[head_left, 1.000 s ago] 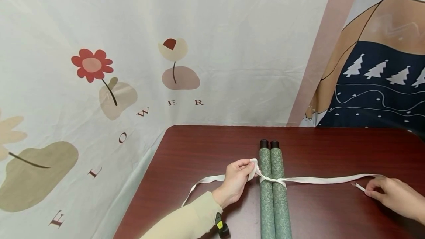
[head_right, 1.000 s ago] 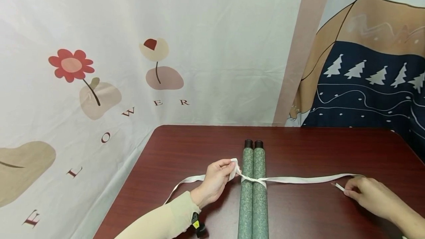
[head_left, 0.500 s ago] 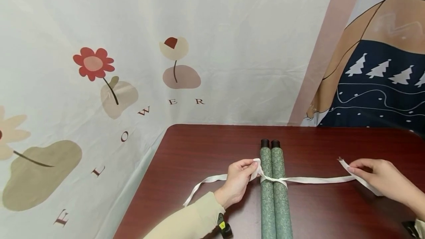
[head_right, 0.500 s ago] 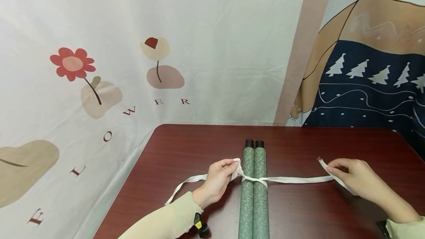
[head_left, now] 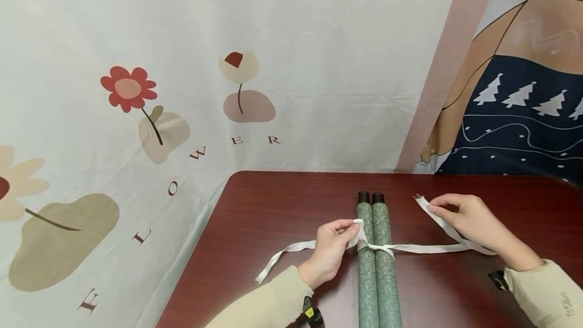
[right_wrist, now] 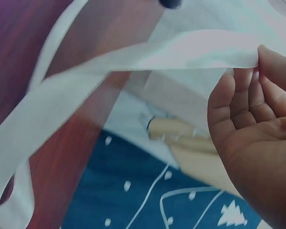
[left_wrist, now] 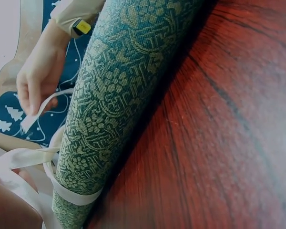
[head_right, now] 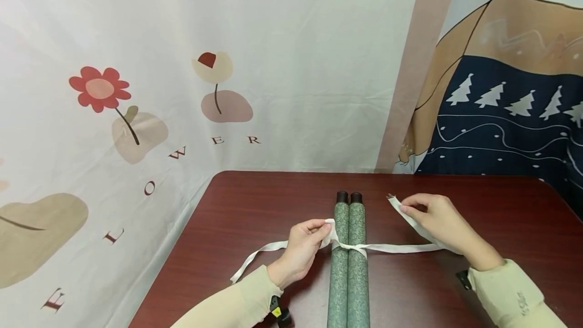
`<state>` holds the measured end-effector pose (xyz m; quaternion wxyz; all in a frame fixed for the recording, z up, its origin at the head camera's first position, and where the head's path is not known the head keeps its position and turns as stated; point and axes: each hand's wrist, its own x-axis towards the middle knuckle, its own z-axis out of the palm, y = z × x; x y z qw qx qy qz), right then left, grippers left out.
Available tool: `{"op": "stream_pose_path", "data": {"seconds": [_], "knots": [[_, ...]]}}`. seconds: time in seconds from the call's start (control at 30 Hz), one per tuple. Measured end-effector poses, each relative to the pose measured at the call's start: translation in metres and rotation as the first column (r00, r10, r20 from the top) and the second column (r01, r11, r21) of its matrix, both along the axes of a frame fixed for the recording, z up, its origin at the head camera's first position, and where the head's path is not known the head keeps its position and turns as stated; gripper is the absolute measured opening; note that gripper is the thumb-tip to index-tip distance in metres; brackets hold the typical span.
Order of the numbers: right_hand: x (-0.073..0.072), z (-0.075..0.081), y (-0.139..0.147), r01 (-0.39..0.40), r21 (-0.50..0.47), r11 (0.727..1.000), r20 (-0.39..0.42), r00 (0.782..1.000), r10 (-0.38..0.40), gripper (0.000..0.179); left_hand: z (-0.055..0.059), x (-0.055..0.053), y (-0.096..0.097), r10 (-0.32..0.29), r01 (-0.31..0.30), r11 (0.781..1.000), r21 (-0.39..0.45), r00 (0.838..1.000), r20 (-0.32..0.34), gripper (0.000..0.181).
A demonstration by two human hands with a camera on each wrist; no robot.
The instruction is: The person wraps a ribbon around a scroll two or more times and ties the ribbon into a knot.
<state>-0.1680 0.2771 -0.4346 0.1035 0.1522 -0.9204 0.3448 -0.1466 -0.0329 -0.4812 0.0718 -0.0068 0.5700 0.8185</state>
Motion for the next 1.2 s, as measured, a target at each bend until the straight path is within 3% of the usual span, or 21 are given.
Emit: {"op": "stream_pose_path", "data": {"seconds": [0.13, 0.33, 0.6, 0.83, 1.2], "knots": [[-0.011, 0.001, -0.021, -0.048, -0.008, 0.999, -0.006, 0.999, 0.048, 0.007, 0.001, 0.001, 0.003, 0.007, -0.007, 1.000, -0.024, 1.000, -0.013, 0.022], [-0.023, -0.002, -0.061, -0.121, -0.081, 0.989, 0.059, 0.990, 0.126, 0.006, 0.000, 0.003, 0.006, -0.001, 0.000, 1.000, -0.029, 0.999, -0.033, 0.022], [-0.038, -0.016, -0.102, -0.221, -0.141, 0.965, 0.090, 0.968, 0.235, 0.003, 0.002, 0.007, 0.009, -0.007, 0.006, 1.000, -0.029, 0.999, -0.042, 0.022], [-0.046, -0.026, -0.123, -0.292, -0.157, 0.943, 0.149, 0.937, 0.315, 0.006, 0.001, 0.010, 0.009, -0.044, 0.042, 0.999, -0.029, 0.997, -0.059, 0.024], [-0.051, -0.031, -0.135, -0.348, -0.085, 0.934, 0.157, 0.920, 0.358, 0.006, 0.000, 0.012, 0.011, -0.053, 0.051, 0.998, -0.048, 0.997, -0.049, 0.023]]}}
